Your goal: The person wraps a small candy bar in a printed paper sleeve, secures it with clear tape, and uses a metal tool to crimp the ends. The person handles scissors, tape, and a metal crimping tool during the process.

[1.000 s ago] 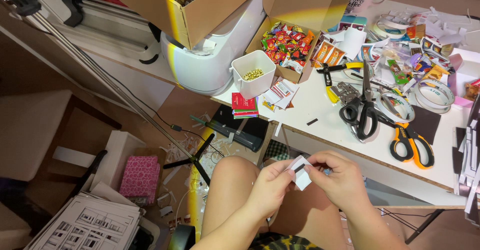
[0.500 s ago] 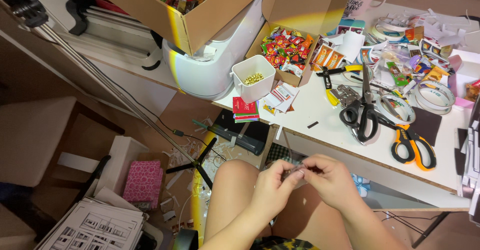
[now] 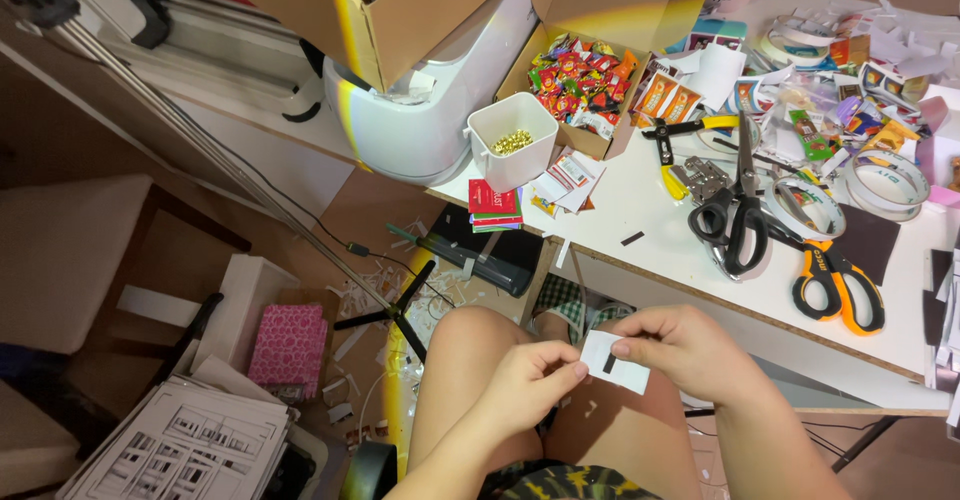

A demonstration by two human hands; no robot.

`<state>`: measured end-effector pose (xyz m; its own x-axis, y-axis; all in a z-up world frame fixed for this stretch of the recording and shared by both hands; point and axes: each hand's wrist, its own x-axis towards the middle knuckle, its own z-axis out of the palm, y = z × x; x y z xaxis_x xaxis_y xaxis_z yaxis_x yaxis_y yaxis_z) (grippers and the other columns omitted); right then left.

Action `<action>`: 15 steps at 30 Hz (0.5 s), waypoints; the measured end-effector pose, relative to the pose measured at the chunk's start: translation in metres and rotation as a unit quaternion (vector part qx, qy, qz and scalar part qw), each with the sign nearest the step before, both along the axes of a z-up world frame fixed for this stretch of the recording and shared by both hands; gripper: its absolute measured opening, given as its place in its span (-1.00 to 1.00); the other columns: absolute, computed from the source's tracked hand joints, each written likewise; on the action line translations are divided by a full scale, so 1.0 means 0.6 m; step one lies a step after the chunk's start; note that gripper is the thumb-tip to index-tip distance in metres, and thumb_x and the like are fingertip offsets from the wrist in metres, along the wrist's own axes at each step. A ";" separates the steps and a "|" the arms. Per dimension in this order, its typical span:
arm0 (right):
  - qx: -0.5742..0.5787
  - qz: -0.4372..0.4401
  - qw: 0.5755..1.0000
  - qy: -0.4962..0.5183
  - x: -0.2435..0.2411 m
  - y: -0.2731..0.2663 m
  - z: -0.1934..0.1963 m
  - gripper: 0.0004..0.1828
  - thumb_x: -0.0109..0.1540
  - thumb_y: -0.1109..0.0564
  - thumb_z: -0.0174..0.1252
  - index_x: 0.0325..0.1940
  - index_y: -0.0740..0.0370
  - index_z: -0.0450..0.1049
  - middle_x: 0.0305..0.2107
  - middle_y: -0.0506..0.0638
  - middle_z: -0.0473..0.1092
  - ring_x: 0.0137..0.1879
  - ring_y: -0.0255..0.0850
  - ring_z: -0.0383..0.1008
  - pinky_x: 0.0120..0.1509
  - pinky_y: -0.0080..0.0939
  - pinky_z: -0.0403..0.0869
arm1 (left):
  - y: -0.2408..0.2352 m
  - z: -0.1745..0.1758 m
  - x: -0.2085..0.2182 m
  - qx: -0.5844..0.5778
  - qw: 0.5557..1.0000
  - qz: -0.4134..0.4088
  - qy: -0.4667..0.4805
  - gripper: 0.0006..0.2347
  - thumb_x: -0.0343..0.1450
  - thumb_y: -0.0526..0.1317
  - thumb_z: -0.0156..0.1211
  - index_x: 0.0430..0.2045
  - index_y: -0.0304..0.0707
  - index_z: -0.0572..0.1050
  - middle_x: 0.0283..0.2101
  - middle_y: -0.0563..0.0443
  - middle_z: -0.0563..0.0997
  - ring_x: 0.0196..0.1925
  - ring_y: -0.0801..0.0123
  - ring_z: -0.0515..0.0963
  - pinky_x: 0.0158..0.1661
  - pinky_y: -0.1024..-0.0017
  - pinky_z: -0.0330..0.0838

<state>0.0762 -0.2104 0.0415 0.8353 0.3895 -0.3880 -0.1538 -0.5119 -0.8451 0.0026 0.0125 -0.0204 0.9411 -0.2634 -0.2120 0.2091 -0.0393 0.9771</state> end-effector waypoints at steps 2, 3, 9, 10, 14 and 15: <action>0.033 -0.029 0.999 -0.008 0.005 -0.012 -0.040 -0.76 0.13 0.16 0.37 -0.16 0.25 0.80 -0.38 -0.02 0.73 -0.30 -0.32 0.57 -0.17 -0.31 0.48 | -0.001 0.000 -0.001 0.015 1.000 0.015 -0.012 -0.90 0.46 -0.17 0.23 -0.39 -0.10 0.65 -0.52 0.25 0.60 -0.49 0.63 0.45 -0.41 0.59 0.29; 0.067 -0.061 0.996 -0.019 0.009 -0.018 -0.059 -0.74 0.11 0.18 0.40 -0.14 0.30 0.77 -0.46 0.04 0.68 -0.40 -0.29 0.49 -0.29 -0.30 0.42 | -0.002 0.000 0.000 0.031 0.999 0.027 -0.028 -0.90 0.45 -0.17 0.23 -0.38 -0.08 0.67 -0.48 0.24 0.66 -0.48 0.61 0.50 -0.39 0.56 0.32; -0.026 -0.085 0.805 -0.586 -0.093 0.044 -0.010 -0.87 0.20 0.17 0.32 -0.19 0.22 0.62 -0.29 0.04 0.55 -0.20 -0.15 0.55 0.03 -0.23 0.53 | -0.022 0.007 0.004 0.022 0.975 0.216 -0.039 -0.85 0.44 -0.20 0.19 -0.41 -0.16 0.71 -0.45 0.24 0.70 -0.38 0.62 0.56 -0.31 0.55 0.41; -0.026 -0.085 0.805 -0.586 -0.094 0.054 -0.014 -0.87 0.20 0.17 0.32 -0.19 0.22 0.62 -0.29 0.04 0.55 -0.20 -0.15 0.55 0.03 -0.23 0.53 | -0.021 0.008 0.003 0.022 0.975 0.216 -0.039 -0.85 0.44 -0.20 0.19 -0.41 -0.16 0.71 -0.45 0.24 0.70 -0.38 0.62 0.56 -0.31 0.55 0.41; -0.027 -0.027 0.854 -0.519 -0.088 0.073 -0.043 -0.86 0.23 0.14 0.24 -0.17 0.18 0.62 -0.25 0.01 0.57 -0.18 -0.14 0.57 -0.10 -0.20 0.55 | -0.024 0.011 -0.003 -0.017 0.968 0.233 -0.095 -0.86 0.44 -0.25 0.19 -0.45 -0.21 0.68 -0.47 0.19 0.68 -0.40 0.57 0.56 -0.32 0.53 0.44; -0.032 -0.037 0.869 -0.492 -0.086 0.073 -0.054 -0.86 0.22 0.14 0.24 -0.16 0.13 0.64 -0.22 -0.02 0.60 -0.15 -0.14 0.60 0.00 -0.18 0.55 | -0.024 0.010 -0.008 -0.023 0.965 0.240 -0.108 -0.86 0.43 -0.25 0.19 -0.44 -0.21 0.68 -0.45 0.18 0.70 -0.39 0.56 0.59 -0.30 0.53 0.47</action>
